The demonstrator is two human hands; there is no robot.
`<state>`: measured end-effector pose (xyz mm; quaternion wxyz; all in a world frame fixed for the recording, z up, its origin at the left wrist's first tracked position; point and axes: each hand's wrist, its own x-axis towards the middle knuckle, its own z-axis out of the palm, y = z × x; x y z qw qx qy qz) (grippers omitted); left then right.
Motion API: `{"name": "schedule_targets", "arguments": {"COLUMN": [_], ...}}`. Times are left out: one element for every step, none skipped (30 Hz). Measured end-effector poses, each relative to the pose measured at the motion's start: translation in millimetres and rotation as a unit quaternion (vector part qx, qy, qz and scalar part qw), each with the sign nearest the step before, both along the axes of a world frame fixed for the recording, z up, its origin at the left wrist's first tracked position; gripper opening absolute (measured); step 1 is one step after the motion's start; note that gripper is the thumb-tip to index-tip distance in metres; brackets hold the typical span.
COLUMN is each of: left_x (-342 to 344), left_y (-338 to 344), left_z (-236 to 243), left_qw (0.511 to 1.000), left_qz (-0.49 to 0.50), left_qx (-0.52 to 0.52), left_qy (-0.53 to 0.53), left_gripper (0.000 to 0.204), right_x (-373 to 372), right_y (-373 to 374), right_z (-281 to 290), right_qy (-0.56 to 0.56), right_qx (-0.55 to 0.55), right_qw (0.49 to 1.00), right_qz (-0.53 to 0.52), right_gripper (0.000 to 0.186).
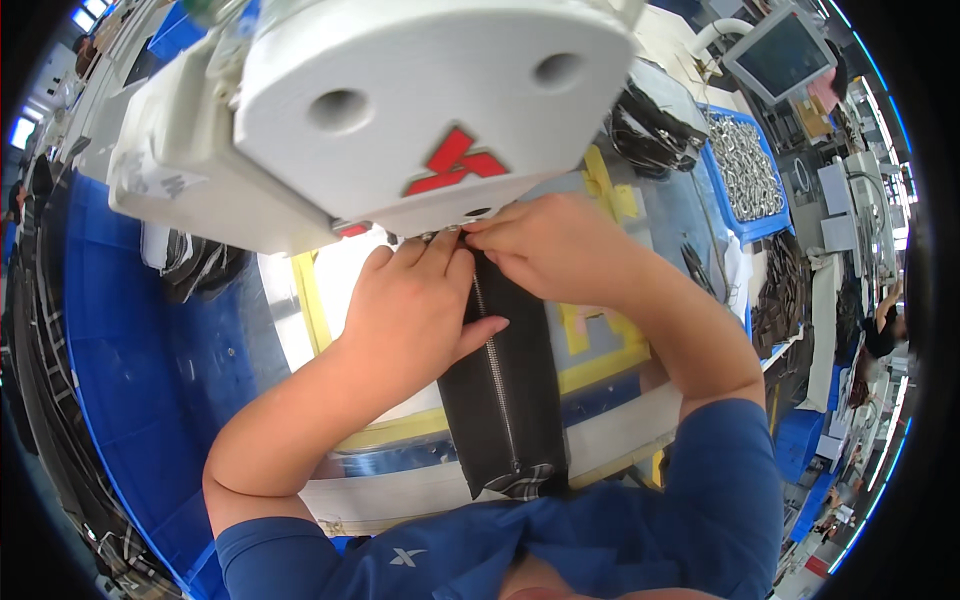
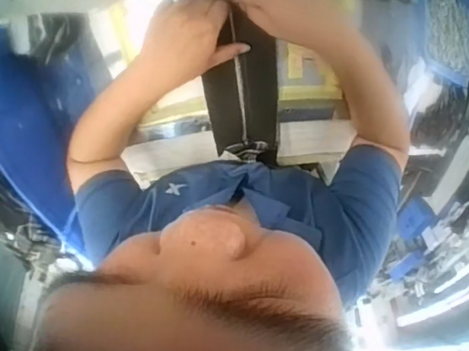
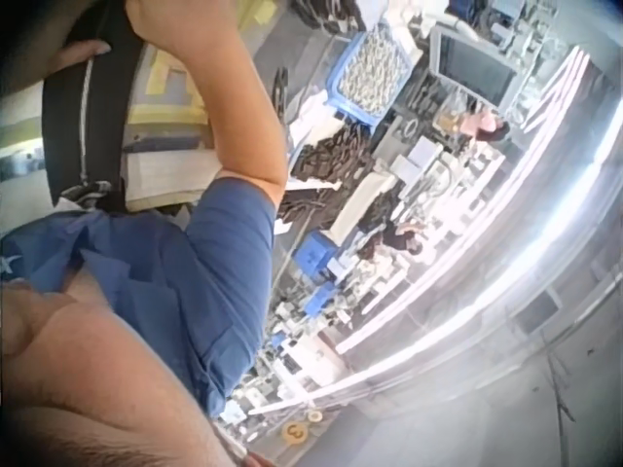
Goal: The person operates an industrial sewing machine to attach zippers to small fabric pouches. They repeatedly position the pouches under the needle, sew along the zipper edges, and trim excess threads. The finished pouches are stacked on the table.
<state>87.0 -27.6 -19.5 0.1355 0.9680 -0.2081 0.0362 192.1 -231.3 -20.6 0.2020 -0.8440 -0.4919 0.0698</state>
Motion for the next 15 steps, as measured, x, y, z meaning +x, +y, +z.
{"name": "schedule_targets", "arguments": {"left_x": [0, 0, 0, 0, 0, 1, 1, 2, 2, 2, 1, 0, -1, -1, 0], "left_y": [0, 0, 0, 0, -1, 0, 0, 0, 0, 0, 0, 0, 0, 0, 1], "left_z": [-1, -2, -3, -4, -4, -3, -2, 1, 2, 1, 1, 0, 0, 1, 2], "left_qw": [1.0, 1.0, 1.0, 1.0, 1.0, 0.999, 0.999, 0.999, 0.999, 0.999, 0.999, 0.999, 0.999, 0.999, 0.999], "left_qz": [0.0, 0.001, 0.002, 0.005, 0.007, 0.004, 0.005, 0.006, 0.008, 0.01, 0.013, 0.016, 0.018, 0.02, 0.02], "left_qx": [-0.004, -0.008, -0.01, -0.016, -0.022, -0.029, -0.027, -0.025, -0.026, -0.023, -0.021, -0.018, -0.016, -0.014, -0.011], "left_qy": [0.0, 0.0, 0.0, 0.007, 0.013, 0.019, 0.025, 0.032, 0.038, 0.037, 0.037, 0.037, 0.04, 0.042, 0.045], "left_gripper": [0.07, 0.07, 0.069, 0.068, 0.068, 0.067, 0.066, 0.066, 0.065, 0.065, 0.065, 0.064, 0.064, 0.063, 0.063], "right_x": [0, -1, 0, 1, 1, 0, -1, -1, -1, -2, -2, -3, -4, -5, -6], "right_y": [0, -2, -3, -3, -3, -3, -2, -1, -1, -1, 0, 2, 4, 6, 7], "right_z": [-2, -3, -4, -4, -3, -2, -1, 0, 0, 0, -1, -1, -1, 1, 3], "right_qy": [-0.004, -0.009, -0.013, -0.009, -0.006, -0.003, -0.006, -0.009, -0.012, -0.012, -0.012, -0.011, -0.014, -0.016, -0.02], "right_qx": [0.006, 0.012, 0.021, 0.017, 0.014, 0.01, 0.015, 0.021, 0.024, 0.019, 0.013, 0.009, 0.002, -0.004, -0.01], "right_qw": [1.0, 1.0, 1.0, 1.0, 1.0, 1.0, 1.0, 1.0, 1.0, 1.0, 1.0, 1.0, 1.0, 1.0, 1.0], "right_qz": [-0.001, -0.003, -0.002, -0.001, 0.0, -0.005, -0.006, -0.007, -0.008, -0.006, -0.005, -0.003, -0.001, 0.001, 0.001], "right_gripper": [0.023, 0.024, 0.024, 0.024, 0.024, 0.025, 0.025, 0.025, 0.025, 0.025, 0.025, 0.025, 0.025, 0.026, 0.026]}}
